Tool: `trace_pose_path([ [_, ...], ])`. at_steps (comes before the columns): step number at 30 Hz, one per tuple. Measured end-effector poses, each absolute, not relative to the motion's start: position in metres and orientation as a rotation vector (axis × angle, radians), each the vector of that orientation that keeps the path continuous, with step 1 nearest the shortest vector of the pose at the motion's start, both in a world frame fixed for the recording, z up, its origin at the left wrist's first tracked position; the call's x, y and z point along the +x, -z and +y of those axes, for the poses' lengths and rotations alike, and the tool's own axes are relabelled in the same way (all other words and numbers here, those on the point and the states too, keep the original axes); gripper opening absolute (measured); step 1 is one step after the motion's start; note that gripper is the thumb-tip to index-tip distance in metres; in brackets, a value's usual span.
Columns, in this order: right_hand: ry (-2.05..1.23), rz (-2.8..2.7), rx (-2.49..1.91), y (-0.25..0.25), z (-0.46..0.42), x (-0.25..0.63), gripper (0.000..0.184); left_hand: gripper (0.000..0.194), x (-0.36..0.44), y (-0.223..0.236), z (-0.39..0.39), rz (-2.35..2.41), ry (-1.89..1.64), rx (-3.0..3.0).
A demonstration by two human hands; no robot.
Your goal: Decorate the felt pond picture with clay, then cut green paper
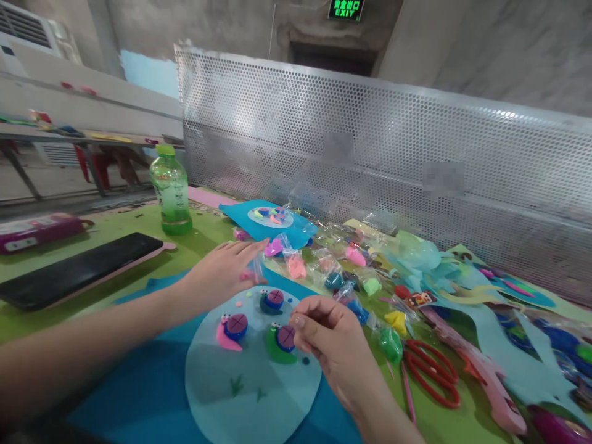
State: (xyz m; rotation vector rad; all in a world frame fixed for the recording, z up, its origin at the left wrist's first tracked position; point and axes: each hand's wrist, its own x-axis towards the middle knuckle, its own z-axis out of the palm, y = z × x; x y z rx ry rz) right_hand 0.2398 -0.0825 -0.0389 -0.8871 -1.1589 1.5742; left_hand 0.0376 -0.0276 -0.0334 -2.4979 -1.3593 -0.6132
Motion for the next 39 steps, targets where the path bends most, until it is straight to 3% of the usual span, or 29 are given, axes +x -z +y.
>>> trace_pose_path([
  [4, -1.471, -1.255, -0.893, 0.041, -0.081, 0.241, 0.023, 0.059, 0.037, 0.031, -0.030, -1.268, 0.635, -2.536],
  [14, -0.593, -1.765, -1.101, 0.040, -0.091, 0.237, 0.006, 0.062, 0.047, 0.038, -0.058, -0.761, 0.861, -2.676],
  [26, -0.309, -1.948, -0.991, 0.052, -0.088, 0.226, 0.008, 0.065, 0.051, 0.037, -0.066, -0.738, 0.827, -2.727],
  [34, -0.275, -2.061, -0.935, 0.050, -0.092, 0.230, 0.007, 0.042, 0.051, 0.034, -0.068, -0.646, 0.906, -2.569],
  [39, -0.235, -2.128, -0.864, 0.050, -0.094, 0.232, 0.009, 0.041, 0.053, 0.033, -0.071, -0.603, 0.937, -2.491],
])
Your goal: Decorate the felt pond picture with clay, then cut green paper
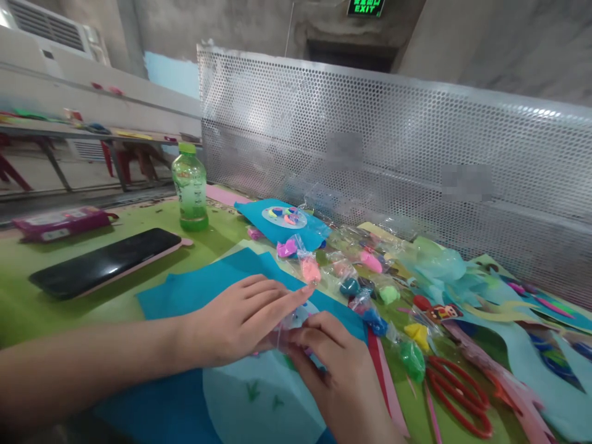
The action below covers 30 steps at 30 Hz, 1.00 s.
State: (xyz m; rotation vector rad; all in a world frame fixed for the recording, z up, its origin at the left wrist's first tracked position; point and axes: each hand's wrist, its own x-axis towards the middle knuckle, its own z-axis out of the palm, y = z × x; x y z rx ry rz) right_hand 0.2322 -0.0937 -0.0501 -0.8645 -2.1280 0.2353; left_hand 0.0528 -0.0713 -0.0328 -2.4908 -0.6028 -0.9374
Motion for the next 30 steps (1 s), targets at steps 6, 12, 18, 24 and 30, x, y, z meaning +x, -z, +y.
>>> trace_pose_path([
  [6, -0.244, -2.194, -0.881, 0.049, -0.092, 0.236, 0.007, 0.045, 0.053, 0.035, -0.072, -0.540, 0.954, -2.476],
  [12, -0.509, -2.088, -1.067, 0.048, -0.094, 0.232, 0.006, 0.047, 0.054, 0.038, -0.071, -0.535, 0.913, -2.511],
  [18, -1.097, -1.579, -1.106, 0.044, -0.088, 0.237, 0.014, 0.053, 0.049, 0.033, -0.065, -0.662, 0.921, -2.568],
  [24, -1.525, -1.236, -0.934, 0.044, -0.084, 0.237, 0.026, 0.065, 0.048, 0.034, -0.065, -0.772, 0.885, -2.619],
  [30, -1.492, -1.273, -0.999, 0.040, -0.086, 0.236, 0.024, 0.062, 0.047, 0.035, -0.060, -0.911, 0.811, -2.610],
])
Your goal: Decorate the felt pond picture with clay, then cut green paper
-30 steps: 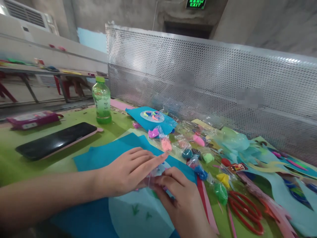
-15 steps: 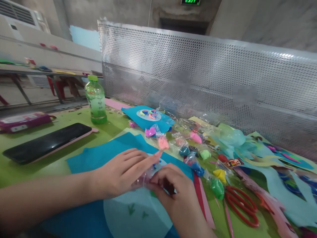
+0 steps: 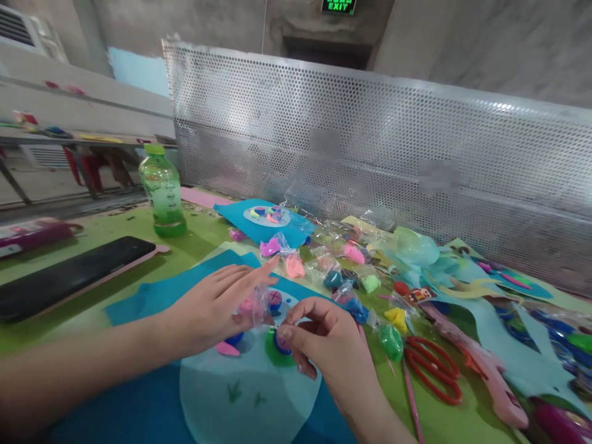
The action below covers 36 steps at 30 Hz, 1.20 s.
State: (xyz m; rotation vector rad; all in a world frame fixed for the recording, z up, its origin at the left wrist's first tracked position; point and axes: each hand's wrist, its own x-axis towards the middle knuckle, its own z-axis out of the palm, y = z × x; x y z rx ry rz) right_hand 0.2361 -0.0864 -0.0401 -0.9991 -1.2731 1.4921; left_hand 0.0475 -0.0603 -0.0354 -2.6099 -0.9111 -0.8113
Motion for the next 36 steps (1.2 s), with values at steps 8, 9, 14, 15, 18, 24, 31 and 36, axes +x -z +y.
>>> trace_pose_path([
  [8, -1.574, -1.194, -0.986, 0.035, -0.088, 0.237, 0.024, 0.069, 0.046, 0.032, -0.042, -1.288, 0.449, -2.533],
  [9, -1.574, -1.202, -0.988, 0.035, -0.088, 0.238, 0.023, 0.069, 0.045, 0.031, -0.038, -1.372, 0.375, -2.495],
  [14, -1.548, -1.292, -0.989, 0.036, -0.085, 0.240, 0.021, 0.079, 0.032, 0.029, -0.016, -1.704, 0.273, -2.254],
  [15, -1.549, -1.298, -0.991, 0.036, -0.085, 0.240, 0.022, 0.084, 0.028, 0.029, -0.013, -1.747, 0.269, -2.214],
  [18, -1.541, -1.287, -0.993, 0.036, -0.083, 0.239, 0.027, 0.097, 0.017, 0.028, -0.005, -1.835, 0.245, -2.138],
  [24, -1.527, -1.201, -0.914, 0.037, -0.083, 0.237, 0.034, 0.091, 0.018, 0.027, -0.004, -1.789, 0.300, -2.179],
  [31, -1.388, -1.216, -0.935, 0.040, -0.068, 0.252, 0.035, 0.057, 0.039, 0.033, -0.021, -1.474, 0.373, -2.517],
  [36, -1.267, -1.229, -1.013, 0.043, -0.052, 0.264, 0.032, 0.045, 0.050, 0.037, -0.033, -1.244, 0.394, -2.824],
])
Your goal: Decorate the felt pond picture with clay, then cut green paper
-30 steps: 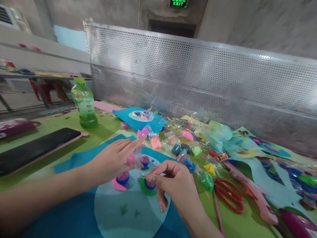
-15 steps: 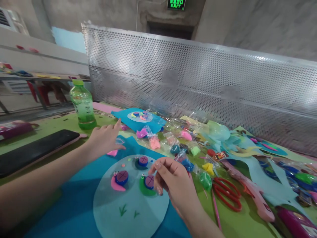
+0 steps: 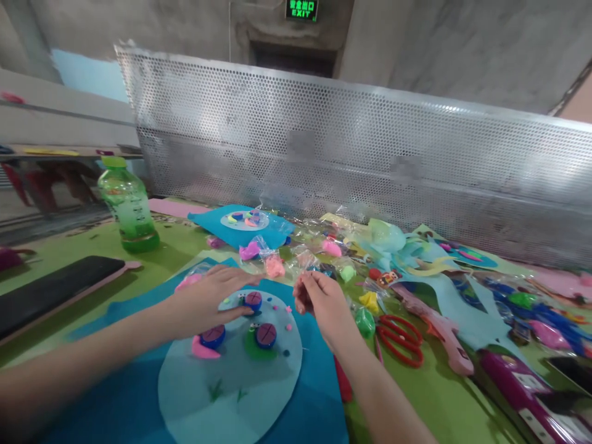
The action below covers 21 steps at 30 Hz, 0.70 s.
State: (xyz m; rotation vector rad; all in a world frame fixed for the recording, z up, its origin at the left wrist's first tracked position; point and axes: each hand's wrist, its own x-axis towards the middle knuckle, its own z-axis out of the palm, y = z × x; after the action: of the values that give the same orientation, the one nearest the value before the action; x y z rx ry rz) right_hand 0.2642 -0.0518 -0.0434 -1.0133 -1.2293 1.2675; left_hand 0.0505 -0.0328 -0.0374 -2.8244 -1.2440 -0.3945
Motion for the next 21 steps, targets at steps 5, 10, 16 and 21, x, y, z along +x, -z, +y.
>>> trace_pose_path([
  [5, -1.228, -1.254, -1.032, 0.048, -0.041, 0.271, 0.036, 0.043, 0.068, 0.040, -0.032, -1.274, 0.477, -2.973],
  [10, -1.197, -1.303, -1.049, 0.046, -0.036, 0.277, 0.036, 0.047, 0.092, 0.043, -0.024, -1.283, 0.443, -3.029],
  [16, -1.133, -1.314, -1.064, 0.045, -0.035, 0.284, 0.038, 0.052, 0.114, 0.050, -0.020, -1.382, 0.388, -3.071],
  [21, -1.108, -1.359, -1.098, 0.037, -0.039, 0.285, 0.038, 0.054, 0.119, 0.054, -0.018, -1.435, 0.421, -3.100],
])
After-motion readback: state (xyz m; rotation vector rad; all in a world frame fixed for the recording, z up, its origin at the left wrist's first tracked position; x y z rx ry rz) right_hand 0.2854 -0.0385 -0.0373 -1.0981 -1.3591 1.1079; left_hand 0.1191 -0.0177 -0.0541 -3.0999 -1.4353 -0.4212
